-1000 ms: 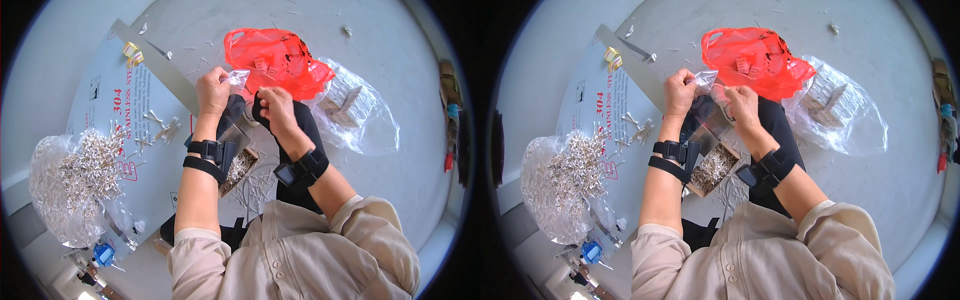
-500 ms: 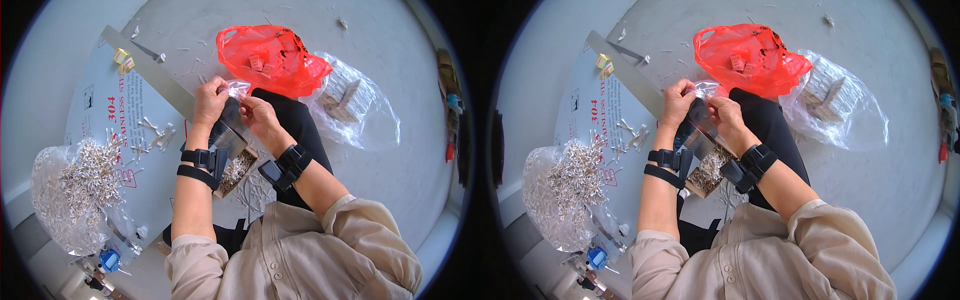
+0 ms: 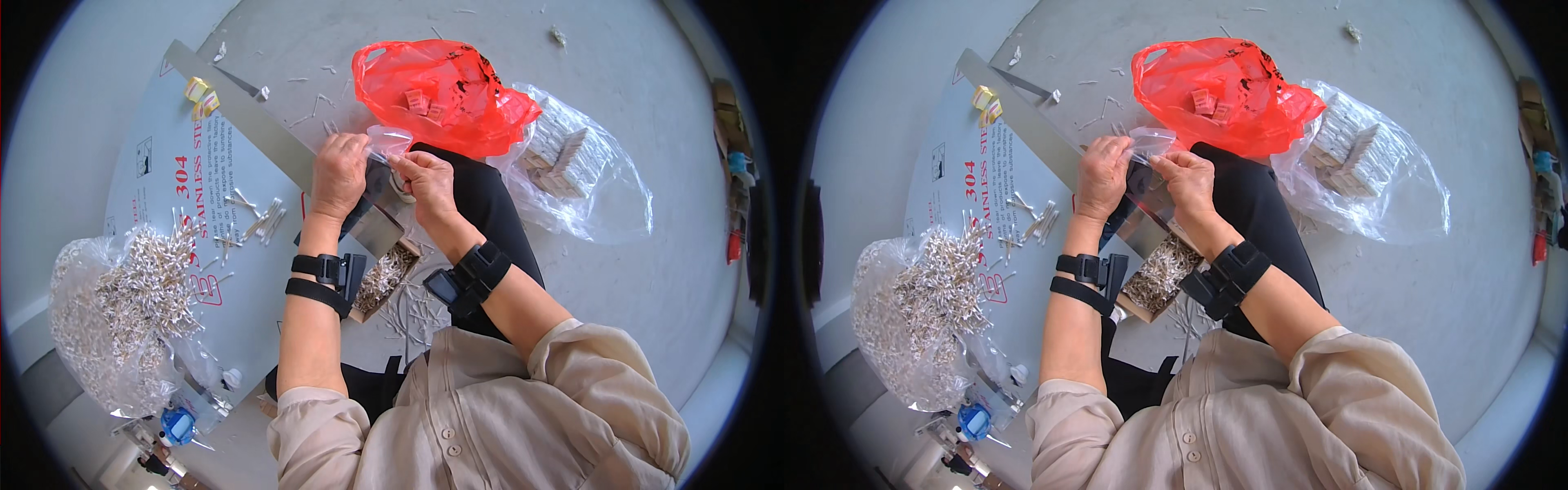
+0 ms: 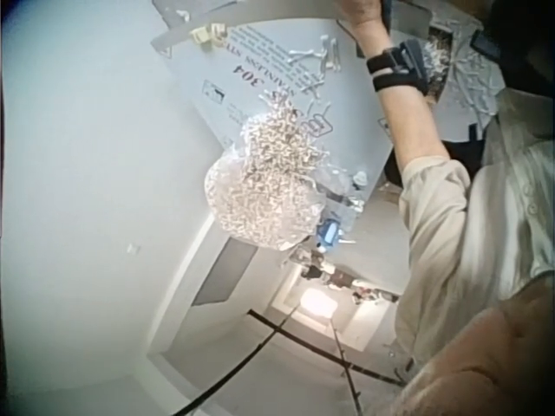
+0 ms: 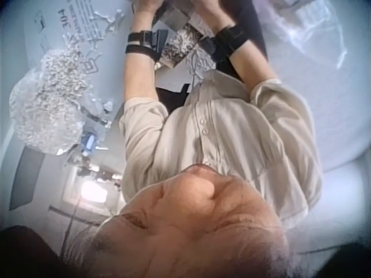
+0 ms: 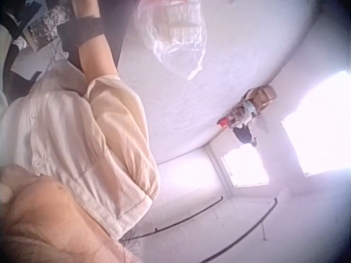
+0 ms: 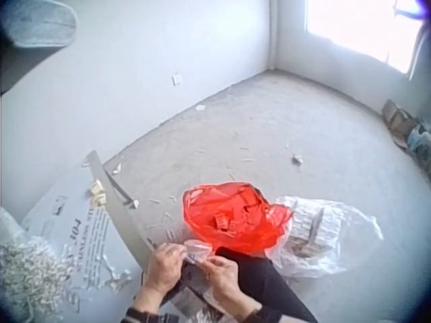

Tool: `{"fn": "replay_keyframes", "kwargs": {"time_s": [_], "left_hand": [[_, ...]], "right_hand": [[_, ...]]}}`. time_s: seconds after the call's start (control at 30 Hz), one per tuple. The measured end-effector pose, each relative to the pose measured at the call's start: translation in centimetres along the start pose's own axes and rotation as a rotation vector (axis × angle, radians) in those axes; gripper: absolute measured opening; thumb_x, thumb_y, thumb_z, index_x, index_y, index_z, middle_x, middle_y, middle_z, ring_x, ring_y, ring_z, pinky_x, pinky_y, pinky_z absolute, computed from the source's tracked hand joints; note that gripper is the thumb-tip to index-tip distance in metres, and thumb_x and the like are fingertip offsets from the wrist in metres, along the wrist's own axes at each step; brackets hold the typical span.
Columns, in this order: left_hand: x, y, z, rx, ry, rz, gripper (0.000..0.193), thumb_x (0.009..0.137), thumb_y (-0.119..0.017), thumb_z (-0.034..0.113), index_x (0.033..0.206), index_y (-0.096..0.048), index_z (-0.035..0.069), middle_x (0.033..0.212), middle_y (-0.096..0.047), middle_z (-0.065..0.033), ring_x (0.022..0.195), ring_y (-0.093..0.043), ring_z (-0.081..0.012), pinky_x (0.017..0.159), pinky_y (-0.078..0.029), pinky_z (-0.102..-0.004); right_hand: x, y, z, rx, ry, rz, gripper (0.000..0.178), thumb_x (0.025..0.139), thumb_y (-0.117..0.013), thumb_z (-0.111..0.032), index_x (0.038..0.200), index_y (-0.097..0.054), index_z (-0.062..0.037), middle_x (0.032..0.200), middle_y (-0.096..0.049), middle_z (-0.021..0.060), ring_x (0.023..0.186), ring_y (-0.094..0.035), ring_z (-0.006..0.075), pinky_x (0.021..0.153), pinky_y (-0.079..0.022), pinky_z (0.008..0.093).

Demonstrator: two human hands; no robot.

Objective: Packaging cotton swabs into small plastic containers and applying labels.

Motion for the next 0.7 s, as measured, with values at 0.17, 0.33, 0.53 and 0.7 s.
{"fn": "replay_keyframes", "kwargs": {"time_s": [0.17,0.33,0.53,0.7], "left_hand": [[-0.7,0.9,0.6,0.100,-0.066,-0.074,0.022,0.075,-0.058,-0.001,0.096,-0.064,0.000,0.090,-0.064,-0.0128,0.086,-0.059,-0.0313,0.076,-0.049,-0.0380],[-2.0,3.1,-0.8,-0.381,0.349,-0.186,0.024,0.076,-0.057,-0.002,0.098,-0.067,-0.003,0.085,-0.067,-0.0110,0.076,-0.062,-0.0196,0.072,-0.050,-0.0285],[-2.6,4.1,-1.7,-0.403,0.554,-0.333,0.012,0.082,-0.063,0.006,0.092,-0.066,-0.001,0.076,-0.064,-0.0066,0.071,-0.059,-0.0139,0.067,-0.048,-0.0283],[-3.3,4.8,-1.6,-0.013,0.395,-0.371,0.007,0.080,-0.062,0.006,0.084,-0.065,0.002,0.084,-0.061,-0.0104,0.083,-0.058,-0.0299,0.078,-0.048,-0.0386]], "right_hand": [[-0.9,-0.1,0.3,0.012,0.041,0.019,0.009,0.077,-0.074,-0.008,0.075,-0.068,-0.0017,0.063,-0.057,-0.0028,0.054,-0.045,0.0043,0.047,-0.033,0.0205],[-3.6,-1.0,0.5,-0.006,0.015,-0.072,0.010,0.078,-0.075,-0.011,0.078,-0.068,-0.0032,0.068,-0.060,-0.0029,0.057,-0.046,0.0045,0.050,-0.034,0.0197],[-4.0,-1.0,3.8,-0.121,0.113,-0.068,0.012,0.071,-0.074,-0.005,0.071,-0.064,0.0012,0.080,-0.060,0.0037,0.070,-0.056,0.0116,0.062,-0.044,0.0252],[-4.5,-1.7,4.2,-0.486,0.378,-0.030,0.015,0.063,-0.075,-0.011,0.067,-0.065,-0.0007,0.093,-0.057,0.0108,0.093,-0.053,0.0264,0.081,-0.042,0.0349]]}}
Point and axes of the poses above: each hand's wrist, its own x-axis towards the middle knuckle, its own y-axis out of the back of the hand, z = x × y, the point moved 3 cm from there along x, towards the middle knuckle
